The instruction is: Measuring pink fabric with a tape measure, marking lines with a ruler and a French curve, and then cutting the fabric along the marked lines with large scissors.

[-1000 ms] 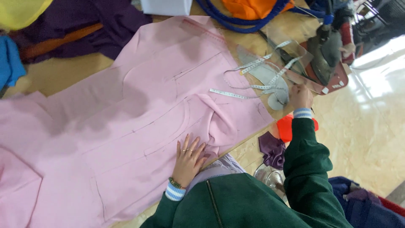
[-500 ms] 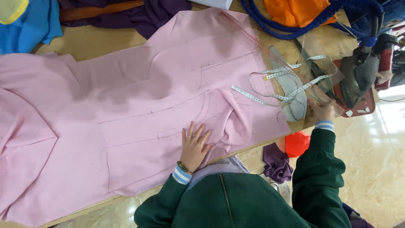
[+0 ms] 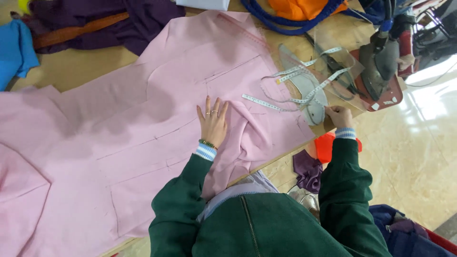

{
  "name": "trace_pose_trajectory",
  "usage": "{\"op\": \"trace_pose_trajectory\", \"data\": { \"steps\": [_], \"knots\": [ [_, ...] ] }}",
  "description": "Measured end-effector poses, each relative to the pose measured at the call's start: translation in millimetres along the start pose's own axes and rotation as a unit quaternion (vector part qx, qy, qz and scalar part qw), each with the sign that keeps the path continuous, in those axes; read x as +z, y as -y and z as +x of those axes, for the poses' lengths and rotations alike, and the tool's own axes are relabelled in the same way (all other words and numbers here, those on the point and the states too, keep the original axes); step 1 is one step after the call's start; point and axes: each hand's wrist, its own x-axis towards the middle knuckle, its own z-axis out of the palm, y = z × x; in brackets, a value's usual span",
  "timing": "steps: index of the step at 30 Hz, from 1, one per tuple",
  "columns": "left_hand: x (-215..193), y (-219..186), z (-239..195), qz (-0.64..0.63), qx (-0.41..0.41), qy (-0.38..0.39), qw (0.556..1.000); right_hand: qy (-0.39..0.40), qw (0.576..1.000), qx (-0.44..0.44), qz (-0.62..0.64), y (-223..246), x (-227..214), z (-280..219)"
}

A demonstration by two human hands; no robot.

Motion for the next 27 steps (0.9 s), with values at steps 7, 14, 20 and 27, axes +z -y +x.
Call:
{"op": "trace_pose_trajectory", "data": {
  "steps": [7, 14, 20, 27],
  "knots": [
    [35, 4, 18, 0.007, 0.061, -0.108, 0.992, -0.082, 0.980, 0.063, 0.171, 8, -6, -19],
    [34, 4, 20, 0.005, 0.054, -0.148, 0.988, -0.176, 0.927, 0.096, 0.318, -6, -42, -11],
    [1, -3, 32, -0.015, 0.054, -0.100, 0.993, 0.011, 0.892, 0.178, 0.416, 45, -115, -36],
    [12, -6, 39, -0.017, 0.072, -0.070, 0.995, 0.031, 0.843, 0.219, 0.490, 72, -169, -42]
  ]
}}
